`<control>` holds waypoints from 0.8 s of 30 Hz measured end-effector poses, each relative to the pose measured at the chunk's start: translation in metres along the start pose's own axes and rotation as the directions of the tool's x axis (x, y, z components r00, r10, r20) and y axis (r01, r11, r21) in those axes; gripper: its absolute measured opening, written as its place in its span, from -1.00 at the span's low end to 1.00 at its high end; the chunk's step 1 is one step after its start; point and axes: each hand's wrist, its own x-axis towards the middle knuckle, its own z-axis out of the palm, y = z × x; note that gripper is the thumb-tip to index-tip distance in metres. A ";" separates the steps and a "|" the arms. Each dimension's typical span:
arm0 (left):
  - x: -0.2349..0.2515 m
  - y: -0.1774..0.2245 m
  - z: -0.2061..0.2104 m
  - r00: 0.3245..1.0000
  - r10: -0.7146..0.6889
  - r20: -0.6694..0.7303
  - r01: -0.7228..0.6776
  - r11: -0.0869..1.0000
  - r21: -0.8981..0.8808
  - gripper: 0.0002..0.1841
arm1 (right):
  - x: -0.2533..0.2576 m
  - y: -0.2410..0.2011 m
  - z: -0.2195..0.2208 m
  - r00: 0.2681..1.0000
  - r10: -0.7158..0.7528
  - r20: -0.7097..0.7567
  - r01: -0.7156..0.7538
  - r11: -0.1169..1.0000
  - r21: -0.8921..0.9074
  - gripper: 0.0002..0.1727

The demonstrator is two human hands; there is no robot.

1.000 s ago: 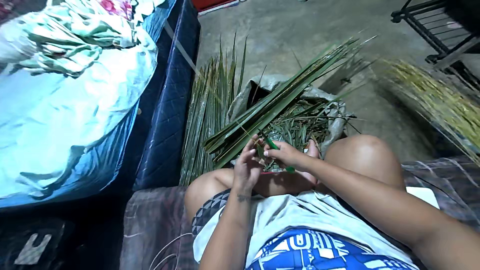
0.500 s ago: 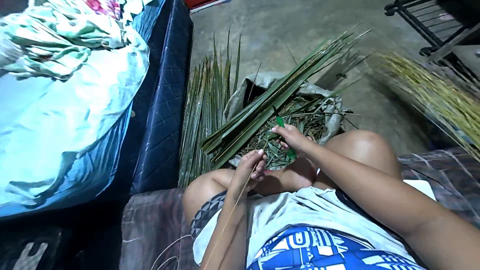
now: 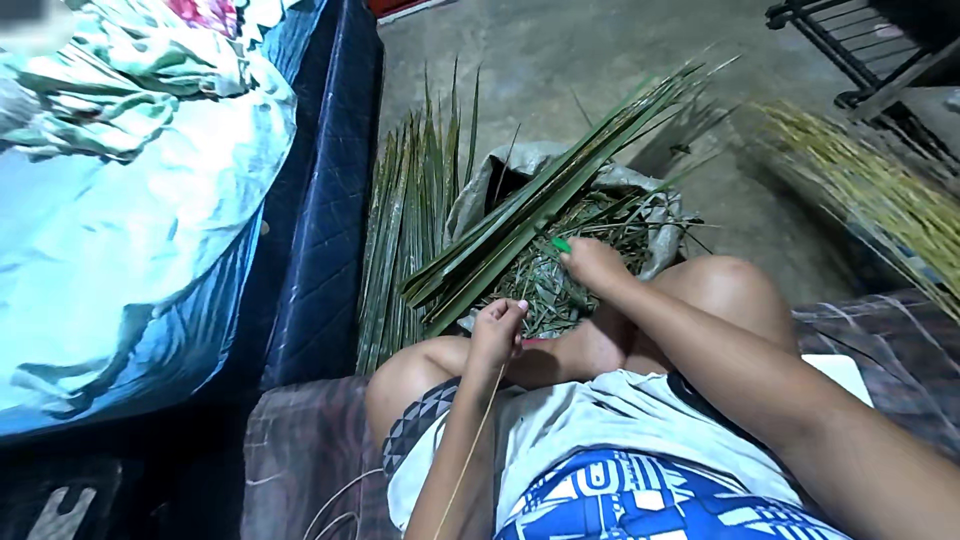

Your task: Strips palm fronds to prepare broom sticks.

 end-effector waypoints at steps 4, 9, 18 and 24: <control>0.004 -0.003 -0.004 1.000 0.004 0.010 -0.004 0.998 -0.059 -0.77 | -0.031 -0.012 -0.002 0.974 -0.177 0.143 0.164 0.982 0.097 -0.68; 0.004 -0.002 -0.006 1.000 -0.002 0.015 0.003 0.997 -0.081 -0.77 | -0.040 -0.014 0.007 0.955 -0.171 0.242 0.182 0.983 -0.022 -0.63; 0.003 0.000 -0.005 0.997 0.063 -0.035 -0.056 0.984 0.168 -0.82 | -0.046 -0.020 -0.003 0.934 -0.214 0.284 0.224 0.975 -0.001 -0.64; -0.001 0.004 -0.003 1.000 0.017 0.009 -0.018 0.996 0.091 -0.78 | -0.003 0.004 -0.002 0.996 -0.056 0.073 0.058 0.998 -0.021 -0.66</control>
